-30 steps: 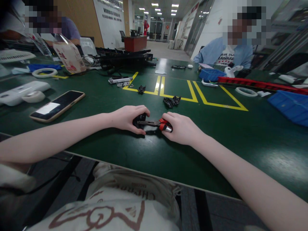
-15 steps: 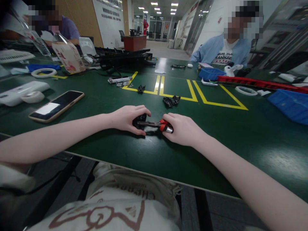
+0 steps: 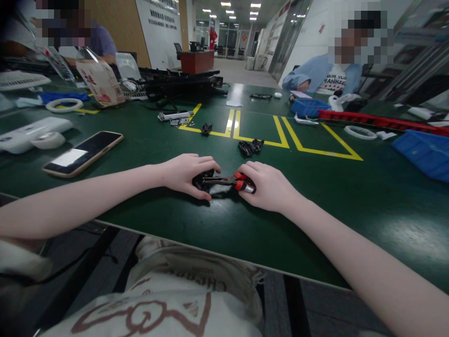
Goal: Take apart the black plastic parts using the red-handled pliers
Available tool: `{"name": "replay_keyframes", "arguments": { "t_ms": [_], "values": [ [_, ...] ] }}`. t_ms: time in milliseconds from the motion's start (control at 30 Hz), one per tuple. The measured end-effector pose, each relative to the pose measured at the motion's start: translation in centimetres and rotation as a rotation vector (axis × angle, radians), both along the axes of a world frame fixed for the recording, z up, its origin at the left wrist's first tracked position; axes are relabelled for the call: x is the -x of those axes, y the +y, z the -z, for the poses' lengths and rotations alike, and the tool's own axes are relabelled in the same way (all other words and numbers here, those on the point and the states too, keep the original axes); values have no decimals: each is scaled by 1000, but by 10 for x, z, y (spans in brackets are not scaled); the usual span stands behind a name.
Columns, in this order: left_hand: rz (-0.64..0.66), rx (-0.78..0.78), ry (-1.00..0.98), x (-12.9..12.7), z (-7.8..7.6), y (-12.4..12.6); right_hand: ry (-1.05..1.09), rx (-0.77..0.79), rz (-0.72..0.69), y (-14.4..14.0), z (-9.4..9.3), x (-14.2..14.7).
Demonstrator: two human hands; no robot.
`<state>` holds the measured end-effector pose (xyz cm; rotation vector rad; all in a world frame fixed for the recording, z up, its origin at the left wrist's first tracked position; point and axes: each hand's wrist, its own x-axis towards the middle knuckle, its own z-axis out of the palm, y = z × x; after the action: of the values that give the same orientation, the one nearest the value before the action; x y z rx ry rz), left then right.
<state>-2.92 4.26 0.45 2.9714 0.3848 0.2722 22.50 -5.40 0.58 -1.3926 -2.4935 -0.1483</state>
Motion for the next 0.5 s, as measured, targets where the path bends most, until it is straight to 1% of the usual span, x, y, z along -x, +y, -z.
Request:
{"name": "replay_keyframes", "arguments": {
  "t_ms": [133, 333, 500],
  "values": [
    [8, 34, -22, 0, 0, 1, -3, -27, -4, 0, 1, 0],
    [7, 45, -37, -1, 1, 1, -30, -88, -5, 0, 3, -1],
    [19, 78, -67, -1, 4, 3, -39, -187, -23, 1, 6, 0]
  ]
}}
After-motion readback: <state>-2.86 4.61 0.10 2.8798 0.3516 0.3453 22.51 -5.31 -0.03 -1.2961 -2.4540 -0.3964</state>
